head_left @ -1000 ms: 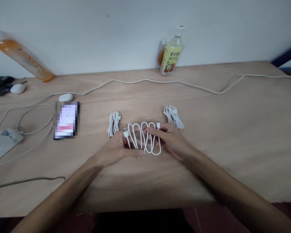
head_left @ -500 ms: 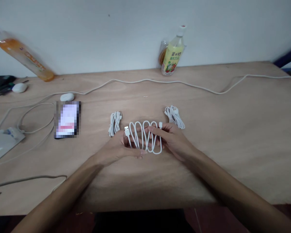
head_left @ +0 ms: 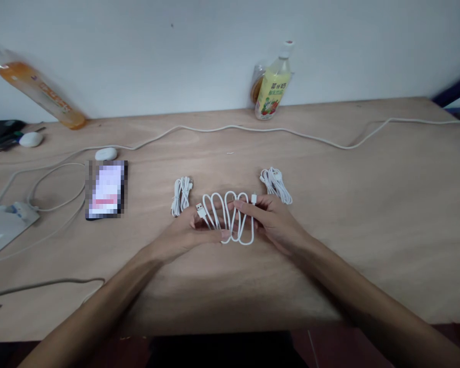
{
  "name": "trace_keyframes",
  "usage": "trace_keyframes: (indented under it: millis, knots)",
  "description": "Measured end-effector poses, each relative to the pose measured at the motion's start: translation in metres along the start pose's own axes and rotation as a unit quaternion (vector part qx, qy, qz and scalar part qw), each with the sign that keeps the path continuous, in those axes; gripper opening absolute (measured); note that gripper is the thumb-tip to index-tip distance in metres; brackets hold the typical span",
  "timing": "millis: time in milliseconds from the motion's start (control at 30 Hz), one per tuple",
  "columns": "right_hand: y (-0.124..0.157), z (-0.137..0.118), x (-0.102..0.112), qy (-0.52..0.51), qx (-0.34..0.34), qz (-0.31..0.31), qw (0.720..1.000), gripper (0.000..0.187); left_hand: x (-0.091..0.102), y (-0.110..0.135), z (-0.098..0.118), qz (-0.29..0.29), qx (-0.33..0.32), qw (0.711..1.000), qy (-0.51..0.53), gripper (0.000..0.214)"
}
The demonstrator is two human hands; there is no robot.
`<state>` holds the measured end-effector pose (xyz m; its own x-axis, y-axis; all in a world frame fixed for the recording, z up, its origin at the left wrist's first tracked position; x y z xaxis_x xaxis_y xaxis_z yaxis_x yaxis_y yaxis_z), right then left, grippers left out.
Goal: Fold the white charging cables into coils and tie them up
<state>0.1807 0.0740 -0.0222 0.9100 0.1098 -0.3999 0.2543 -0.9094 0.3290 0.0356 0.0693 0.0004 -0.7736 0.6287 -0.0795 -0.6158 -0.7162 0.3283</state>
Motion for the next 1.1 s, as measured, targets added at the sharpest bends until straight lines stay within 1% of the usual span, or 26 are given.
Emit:
trace_keyframes:
  millis: [100, 200, 267, 400, 500, 567, 633, 700, 800, 867, 1100]
  knots:
    - [0.001, -0.001, 0.001, 0.006, -0.001, 0.012, 1.000, 0.032, 0.000, 0.000, -0.001, -0.003, -0.003, 1.000, 0.013, 0.053]
    - [0.001, -0.001, 0.000, -0.002, -0.003, 0.001, 1.000, 0.031, -0.001, 0.000, -0.003, -0.017, 0.009, 0.999, 0.026, 0.058]
    - [0.001, -0.001, 0.000, 0.002, -0.001, 0.000, 1.000, 0.031, 0.000, 0.000, -0.004, -0.019, 0.017, 0.999, 0.027, 0.057]
    - [0.000, -0.002, -0.001, 0.007, 0.003, -0.006, 1.000, 0.032, 0.003, 0.000, -0.005, -0.013, 0.024, 0.999, 0.019, 0.043]
    - [0.000, -0.002, -0.003, -0.006, 0.008, -0.019, 1.000, 0.033, 0.004, 0.000, -0.005, -0.005, 0.008, 1.000, 0.023, 0.034]
    - [-0.001, -0.002, -0.001, 0.005, 0.013, -0.013, 1.000, 0.037, 0.005, 0.000, -0.006, 0.003, 0.001, 0.999, 0.045, 0.032]
    - [-0.001, -0.001, 0.001, 0.023, 0.014, -0.004, 1.000, 0.040, 0.006, -0.001, -0.009, 0.003, 0.005, 0.997, 0.078, 0.034]
    - [-0.001, -0.001, 0.002, 0.035, 0.017, 0.000, 0.999, 0.042, 0.005, -0.002, -0.012, -0.009, 0.012, 0.994, 0.104, 0.042]
    - [0.000, -0.002, 0.003, 0.043, 0.021, 0.001, 0.999, 0.044, 0.005, -0.002, -0.014, -0.030, 0.017, 0.992, 0.121, 0.057]
    - [0.000, -0.002, 0.003, 0.041, 0.020, 0.005, 0.999, 0.044, 0.005, -0.002, -0.015, -0.040, 0.018, 0.991, 0.129, 0.062]
    - [-0.001, -0.002, 0.003, 0.030, 0.015, 0.010, 0.999, 0.041, 0.005, -0.001, -0.016, -0.045, 0.020, 0.990, 0.135, 0.064]
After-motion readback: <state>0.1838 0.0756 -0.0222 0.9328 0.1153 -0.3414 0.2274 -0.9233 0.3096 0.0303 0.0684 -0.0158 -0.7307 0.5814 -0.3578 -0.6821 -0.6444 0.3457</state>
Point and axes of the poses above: each hand's wrist, its own y-axis away from the middle knuckle, its own x-axis out of the back of the hand, z = x × y, the point moved 8 cm from there along -y, towards the middle knuckle, and after that the axes turned 9 degrees about -y, right-handed, at the moved point
